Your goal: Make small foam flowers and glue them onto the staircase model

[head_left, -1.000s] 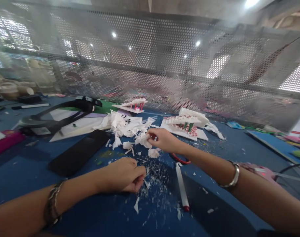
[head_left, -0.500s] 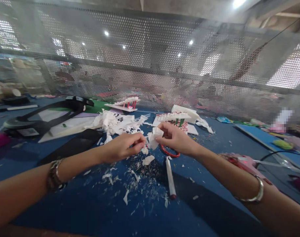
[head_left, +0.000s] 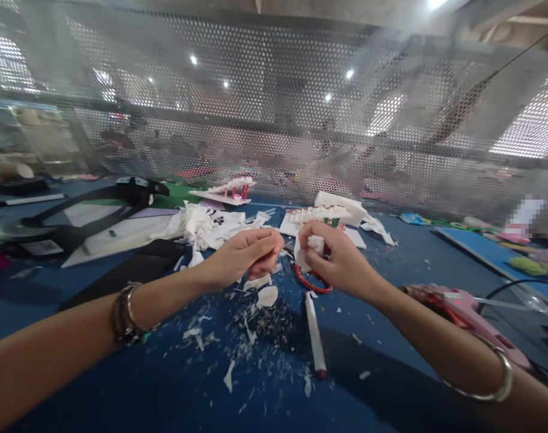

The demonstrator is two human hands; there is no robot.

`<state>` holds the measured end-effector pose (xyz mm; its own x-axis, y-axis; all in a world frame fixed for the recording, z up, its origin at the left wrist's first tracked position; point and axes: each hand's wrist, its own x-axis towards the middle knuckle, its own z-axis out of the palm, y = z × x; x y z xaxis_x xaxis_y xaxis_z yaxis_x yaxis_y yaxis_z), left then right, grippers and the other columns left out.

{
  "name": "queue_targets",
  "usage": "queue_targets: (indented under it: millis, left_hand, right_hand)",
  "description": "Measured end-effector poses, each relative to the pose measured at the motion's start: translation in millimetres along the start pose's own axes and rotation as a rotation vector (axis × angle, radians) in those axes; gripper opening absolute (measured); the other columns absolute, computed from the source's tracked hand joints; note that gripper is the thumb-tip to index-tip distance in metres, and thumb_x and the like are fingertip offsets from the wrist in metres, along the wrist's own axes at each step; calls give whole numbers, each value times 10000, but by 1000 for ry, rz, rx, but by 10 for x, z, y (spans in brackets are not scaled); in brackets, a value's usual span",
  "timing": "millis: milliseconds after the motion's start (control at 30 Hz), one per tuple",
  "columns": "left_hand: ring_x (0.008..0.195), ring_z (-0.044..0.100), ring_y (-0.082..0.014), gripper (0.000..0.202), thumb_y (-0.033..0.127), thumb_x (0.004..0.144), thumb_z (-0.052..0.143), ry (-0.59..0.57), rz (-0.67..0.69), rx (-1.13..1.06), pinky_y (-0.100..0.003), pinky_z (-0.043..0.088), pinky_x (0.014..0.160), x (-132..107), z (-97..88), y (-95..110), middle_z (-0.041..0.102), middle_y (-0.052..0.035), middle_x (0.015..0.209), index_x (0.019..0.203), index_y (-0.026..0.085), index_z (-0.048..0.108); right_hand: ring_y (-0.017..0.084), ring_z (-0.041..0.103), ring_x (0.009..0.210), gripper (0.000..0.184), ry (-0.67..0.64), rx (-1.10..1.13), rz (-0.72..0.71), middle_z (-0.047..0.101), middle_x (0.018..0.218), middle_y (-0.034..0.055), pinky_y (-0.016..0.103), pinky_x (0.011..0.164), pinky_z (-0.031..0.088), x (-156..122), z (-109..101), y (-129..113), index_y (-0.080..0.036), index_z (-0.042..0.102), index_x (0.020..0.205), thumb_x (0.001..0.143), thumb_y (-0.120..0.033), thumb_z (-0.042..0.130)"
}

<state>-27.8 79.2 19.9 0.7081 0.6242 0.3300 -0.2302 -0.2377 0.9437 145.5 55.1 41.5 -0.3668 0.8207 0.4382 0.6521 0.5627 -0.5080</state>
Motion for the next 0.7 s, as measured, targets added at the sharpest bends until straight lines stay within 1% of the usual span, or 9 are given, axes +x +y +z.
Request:
queue_targets:
  millis: [67,133,267,367,500,633,700]
  left_hand:
    - [336,222,-36,195,271,816,337,12,-23,0,-203,185,391,0,-6,-5,277,100,400,648,177,370]
    - [335,227,-36,182,264,817,329,24,-33,6,-191,193,383,6,-5,-13,279,100,402,668,176,381]
    - [344,261,-42,208,259,832,296,95,-39,95,-164,217,358,20,61,-41,292,92,409,655,177,366]
    - [346,280,-42,234,248,851,272,198,-9,206,-157,241,351,54,159,-59,323,83,424,645,177,359]
    - [360,316,-50,268,237,874,249,355,48,254,-166,272,369,187,285,-76,329,74,429,632,178,348]
    - [371,325,-46,280,212,875,262,423,54,229,-169,267,383,355,359,-113,333,70,451,607,175,332]
    - [379,329,-44,281,203,872,270,439,41,205,-167,266,385,416,378,-149,338,66,468,601,171,336]
  right_hand:
    - [63,361,504,105,29,-38,-58,445,603,-37,193,472,287,-19,8,-39,-175,424,650,616,-82,388]
    - [59,370,497,98,64,-46,-80,469,617,-30,189,472,295,-37,25,-73,-172,443,657,646,-91,388]
    - [37,342,433,76,146,-28,-37,518,665,-24,176,426,287,-57,81,-116,-168,509,757,734,-195,442]
    - [36,330,423,126,202,-19,-18,539,677,-22,178,412,277,-41,115,-131,-171,548,788,743,-273,490]
    - [53,329,429,123,302,-40,26,471,522,-46,186,420,266,1,102,-118,-164,586,740,737,-265,515]
    - [51,274,406,114,399,-86,68,390,451,-66,197,405,217,39,29,-57,-150,592,678,714,-243,537]
    - [51,259,404,104,389,-118,77,356,436,-74,202,408,199,61,-8,-10,-148,592,666,702,-233,544]
